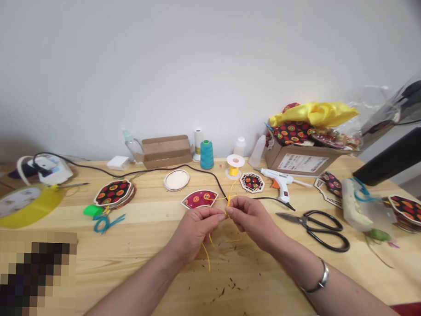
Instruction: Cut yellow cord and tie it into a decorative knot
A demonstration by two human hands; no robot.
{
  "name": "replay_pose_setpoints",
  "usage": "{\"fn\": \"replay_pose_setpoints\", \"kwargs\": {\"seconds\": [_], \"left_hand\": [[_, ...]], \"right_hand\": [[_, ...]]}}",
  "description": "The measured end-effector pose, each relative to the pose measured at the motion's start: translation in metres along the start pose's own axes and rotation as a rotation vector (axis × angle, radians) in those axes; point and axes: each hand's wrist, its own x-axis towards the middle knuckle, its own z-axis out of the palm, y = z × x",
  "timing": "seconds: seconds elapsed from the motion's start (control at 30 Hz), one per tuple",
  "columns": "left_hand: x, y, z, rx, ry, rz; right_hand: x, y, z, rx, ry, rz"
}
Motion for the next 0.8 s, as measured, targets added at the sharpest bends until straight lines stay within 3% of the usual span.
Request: {"fn": "replay_pose_setpoints", "kwargs": {"seconds": [0.2, 0.5, 0.63, 0.8], "left_hand": [[0.000, 0.000, 0.000, -0.020, 0.019, 0.000], [-0.002, 0.001, 0.000, 0.076, -0.006, 0.050], [-0.001, 0.007, -0.001, 0.151, 0.069, 0.084], [-0.001, 0.007, -0.005, 0.287, 0.101, 0.268]], "right_hand": [[0.001, -0.004, -0.001, -0.008, -0.042, 0.044], [0.002, -0.002, -0.003, -0.175, -0.027, -0.054], [0.003, -0.001, -0.006, -0.269, 0.015, -0.114], [0.004, 0.000, -0.009, -0.401, 0.110, -0.197]]}}
